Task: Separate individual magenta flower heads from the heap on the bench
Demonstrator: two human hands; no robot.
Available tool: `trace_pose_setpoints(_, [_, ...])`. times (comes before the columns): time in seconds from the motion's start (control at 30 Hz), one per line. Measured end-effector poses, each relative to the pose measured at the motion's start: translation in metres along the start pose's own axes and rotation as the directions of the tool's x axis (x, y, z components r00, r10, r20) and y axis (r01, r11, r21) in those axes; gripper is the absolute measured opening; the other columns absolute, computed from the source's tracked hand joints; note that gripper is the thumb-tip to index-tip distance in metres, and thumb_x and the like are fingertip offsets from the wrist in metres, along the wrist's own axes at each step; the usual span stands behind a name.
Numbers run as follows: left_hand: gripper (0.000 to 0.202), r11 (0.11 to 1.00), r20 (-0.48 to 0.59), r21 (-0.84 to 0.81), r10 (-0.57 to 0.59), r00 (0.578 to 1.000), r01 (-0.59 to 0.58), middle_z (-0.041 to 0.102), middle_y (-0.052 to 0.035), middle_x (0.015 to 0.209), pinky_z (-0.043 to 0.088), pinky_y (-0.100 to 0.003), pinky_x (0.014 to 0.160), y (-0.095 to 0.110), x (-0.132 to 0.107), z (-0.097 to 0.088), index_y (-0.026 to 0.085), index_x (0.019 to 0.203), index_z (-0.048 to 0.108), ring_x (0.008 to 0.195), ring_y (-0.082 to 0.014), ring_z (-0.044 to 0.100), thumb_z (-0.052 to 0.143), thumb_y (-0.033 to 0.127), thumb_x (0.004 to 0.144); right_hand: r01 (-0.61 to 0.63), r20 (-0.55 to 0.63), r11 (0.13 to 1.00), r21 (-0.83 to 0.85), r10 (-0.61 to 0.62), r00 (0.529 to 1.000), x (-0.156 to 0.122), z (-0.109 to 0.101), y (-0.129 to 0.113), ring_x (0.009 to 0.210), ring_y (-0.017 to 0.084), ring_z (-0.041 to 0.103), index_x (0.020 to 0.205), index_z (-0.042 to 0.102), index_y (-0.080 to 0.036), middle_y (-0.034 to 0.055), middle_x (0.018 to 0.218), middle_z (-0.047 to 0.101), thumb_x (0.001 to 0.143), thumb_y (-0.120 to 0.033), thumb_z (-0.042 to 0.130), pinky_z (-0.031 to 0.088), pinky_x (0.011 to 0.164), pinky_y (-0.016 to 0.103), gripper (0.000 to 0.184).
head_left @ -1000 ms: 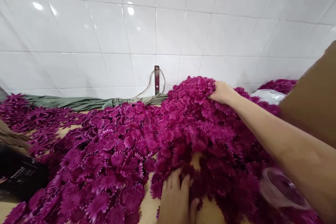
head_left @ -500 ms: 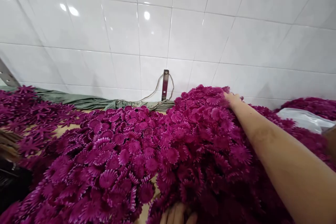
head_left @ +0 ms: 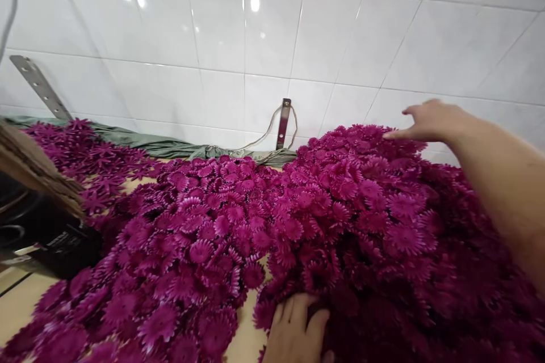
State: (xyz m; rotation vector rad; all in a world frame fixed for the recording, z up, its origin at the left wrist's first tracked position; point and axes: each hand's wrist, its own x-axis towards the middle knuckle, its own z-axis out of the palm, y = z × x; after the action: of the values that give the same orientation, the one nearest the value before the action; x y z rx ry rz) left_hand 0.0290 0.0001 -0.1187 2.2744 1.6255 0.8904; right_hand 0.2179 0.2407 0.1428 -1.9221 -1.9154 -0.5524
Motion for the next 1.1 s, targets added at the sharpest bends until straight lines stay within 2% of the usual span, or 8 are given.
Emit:
trace_pose_setpoints(0.07, [0.04,0.997,-0.008,-0.075,-0.006,1.0,0.005,0.059,-0.008,0.103,0.046,-0.036,0.078,0.006,0.002,-0.007,0.023,0.104,0.059,0.094,-0.0229,0.054,0.06,0.015,0.065,0.253,0.149,0.959,0.13,-0.271,0.951,-0.012,-0.009,-0.033,0.115,0.032,0.044,0.122,0.05,0.0,0.0271,0.123,0.048,0.069,-0.055,0.057,0.033,0.09,0.043,0.076])
trace_pose_setpoints(0.13, [0.04,0.99,-0.075,-0.139,-0.007,0.997,-0.004,0.057,-0.0084,0.103,0.045,-0.038,0.079,0.009,0.003,-0.014,0.022,0.102,0.058,0.095,-0.0225,0.052,0.054,0.008,0.065,0.443,0.291,0.826,0.348,-0.545,0.786,-0.032,0.001,-0.074,0.119,0.03,0.043,0.131,0.043,-0.015,0.016,0.132,0.044,0.07,-0.057,0.056,0.035,0.095,0.044,0.075])
trace_pose_setpoints(0.17, [0.04,0.987,-0.129,-0.158,-0.008,0.992,-0.013,0.057,-0.0086,0.104,0.044,-0.039,0.08,0.01,0.003,-0.017,0.022,0.102,0.058,0.096,-0.0227,0.051,0.052,0.007,0.065,0.468,0.338,0.796,0.384,-0.593,0.731,-0.043,0.012,-0.094,0.122,0.032,0.039,0.131,0.043,-0.021,0.0133,0.137,0.039,0.066,-0.061,0.059,0.035,0.097,0.046,0.079])
trace_pose_setpoints(0.3, [0.04,0.992,-0.331,-0.11,-0.094,0.939,0.06,0.052,-0.0107,0.11,0.038,-0.048,0.087,0.007,0.008,-0.032,0.021,0.106,0.056,0.102,-0.0262,0.047,0.048,0.009,0.069,0.405,0.469,0.832,0.379,-0.55,0.691,-0.076,0.066,-0.148,0.125,0.041,0.031,0.134,0.039,-0.018,0.0181,0.14,0.033,0.057,-0.068,0.06,0.031,0.099,0.054,0.094])
trace_pose_setpoints(0.5, [0.049,0.951,-0.083,-0.085,-0.305,0.949,0.298,0.047,-0.02,0.119,0.033,-0.052,0.093,0.0,0.019,-0.046,0.007,0.117,0.05,0.11,-0.0321,0.042,0.046,0.01,0.068,0.408,0.51,0.789,0.459,-0.61,0.607,-0.116,0.083,-0.128,0.121,0.032,0.042,0.129,0.044,-0.012,0.0197,0.132,0.045,0.065,-0.069,0.052,0.037,0.098,0.041,0.087])
trace_pose_setpoints(0.77, [0.049,0.864,-0.077,-0.245,-0.469,0.88,0.439,0.044,-0.0212,0.124,0.03,-0.047,0.1,-0.015,0.026,-0.042,0.007,0.115,0.049,0.12,-0.0316,0.038,0.044,0.007,0.066,0.5,0.602,0.67,0.549,-0.732,0.319,-0.191,0.057,-0.1,0.13,0.042,0.019,0.135,0.03,-0.002,0.0285,0.143,0.018,0.041,-0.055,0.075,0.024,0.103,0.051,0.116])
trace_pose_setpoints(0.93, [0.051,0.842,-0.184,-0.392,-0.467,0.865,0.371,0.046,-0.0243,0.123,0.03,-0.052,0.098,-0.011,0.025,-0.035,0.007,0.116,0.046,0.12,-0.0344,0.038,0.047,0.01,0.065,0.587,0.515,0.692,0.421,-0.715,0.473,-0.211,0.061,-0.115,0.118,0.039,0.039,0.123,0.044,-0.002,0.0286,0.132,0.036,0.058,-0.014,0.066,0.035,0.094,0.049,0.07])
trace_pose_setpoints(1.1, [0.043,0.892,-0.203,-0.41,-0.293,0.934,0.191,0.048,-0.0189,0.114,0.035,-0.047,0.096,-0.003,0.021,-0.045,0.01,0.113,0.045,0.111,-0.0285,0.046,0.048,0.014,0.07,0.472,0.409,0.72,0.508,-0.684,0.603,-0.2,0.079,-0.119,0.091,0.03,0.055,0.1,0.058,-0.007,0.019,0.098,0.059,0.062,-0.004,0.054,0.044,0.079,0.043,0.038])
